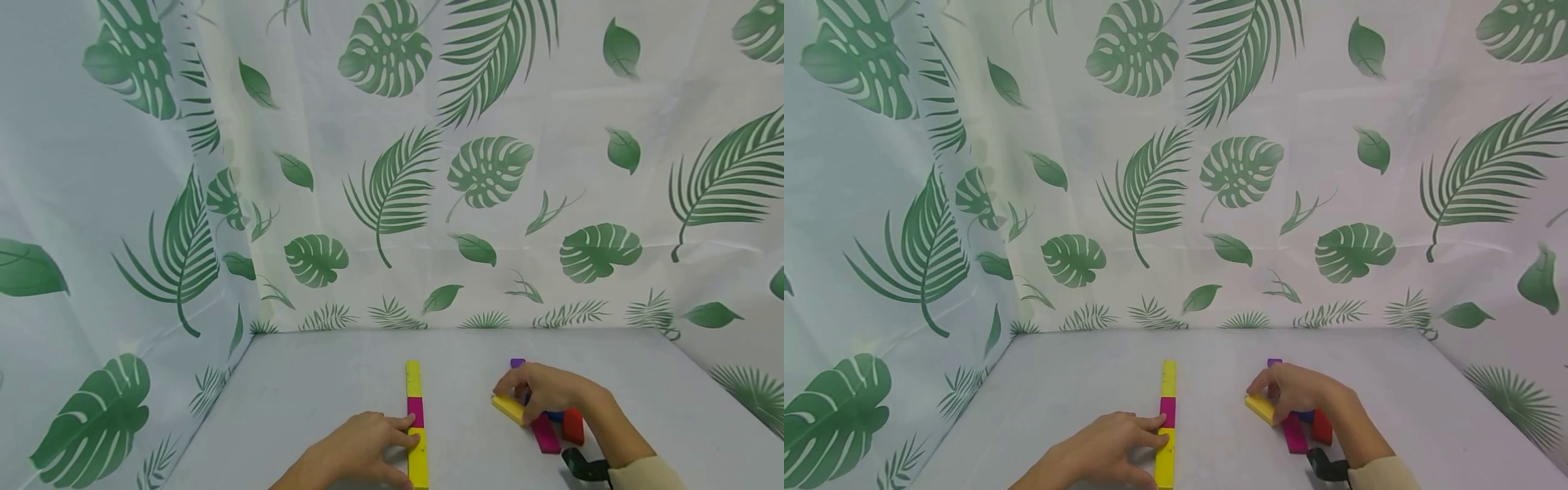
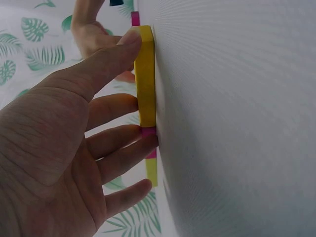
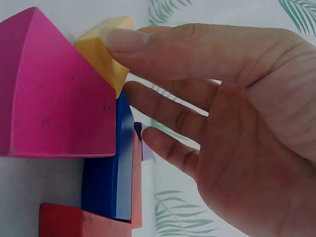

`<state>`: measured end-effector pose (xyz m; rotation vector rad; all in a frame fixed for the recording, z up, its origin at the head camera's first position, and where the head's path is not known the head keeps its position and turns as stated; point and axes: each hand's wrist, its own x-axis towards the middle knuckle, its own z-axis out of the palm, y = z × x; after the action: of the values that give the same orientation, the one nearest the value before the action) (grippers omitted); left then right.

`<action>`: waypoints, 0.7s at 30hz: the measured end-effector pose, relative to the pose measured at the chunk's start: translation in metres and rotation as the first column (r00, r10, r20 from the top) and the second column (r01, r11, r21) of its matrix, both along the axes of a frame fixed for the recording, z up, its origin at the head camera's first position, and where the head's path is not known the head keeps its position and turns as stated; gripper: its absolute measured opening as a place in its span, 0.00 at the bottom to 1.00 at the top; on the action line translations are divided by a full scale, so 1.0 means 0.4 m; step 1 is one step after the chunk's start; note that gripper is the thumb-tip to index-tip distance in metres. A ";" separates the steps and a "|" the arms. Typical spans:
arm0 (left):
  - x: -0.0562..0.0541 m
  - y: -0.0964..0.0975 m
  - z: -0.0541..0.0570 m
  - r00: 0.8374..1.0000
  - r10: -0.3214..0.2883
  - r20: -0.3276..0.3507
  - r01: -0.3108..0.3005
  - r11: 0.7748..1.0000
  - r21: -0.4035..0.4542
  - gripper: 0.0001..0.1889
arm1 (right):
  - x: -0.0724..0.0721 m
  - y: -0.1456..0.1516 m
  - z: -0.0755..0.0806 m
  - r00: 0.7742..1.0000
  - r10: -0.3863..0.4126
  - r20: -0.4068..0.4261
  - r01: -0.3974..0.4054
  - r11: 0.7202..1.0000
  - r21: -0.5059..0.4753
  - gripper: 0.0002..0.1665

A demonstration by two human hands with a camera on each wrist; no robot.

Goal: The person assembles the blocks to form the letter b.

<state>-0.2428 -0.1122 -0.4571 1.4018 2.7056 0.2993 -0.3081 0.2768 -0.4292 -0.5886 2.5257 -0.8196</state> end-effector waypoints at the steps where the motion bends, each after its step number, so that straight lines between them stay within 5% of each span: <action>1: 0.001 0.001 0.000 1.000 0.000 -0.001 0.000 1.000 -0.001 0.35 | 0.000 0.000 -0.001 1.000 -0.004 0.003 0.004 1.000 0.005 0.31; 13: 0.004 0.002 0.000 1.000 0.004 -0.009 -0.004 1.000 0.007 0.35 | -0.004 0.001 -0.009 1.000 0.020 -0.017 -0.020 1.000 -0.001 0.33; 21: 0.004 0.002 -0.002 1.000 0.002 -0.017 -0.002 1.000 0.011 0.35 | -0.010 -0.008 -0.024 0.991 0.020 -0.130 -0.018 1.000 0.015 0.30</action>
<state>-0.2412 -0.1115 -0.4578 1.4104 2.7234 0.3038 -0.3122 0.2735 -0.4388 -0.6814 2.6362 -0.7800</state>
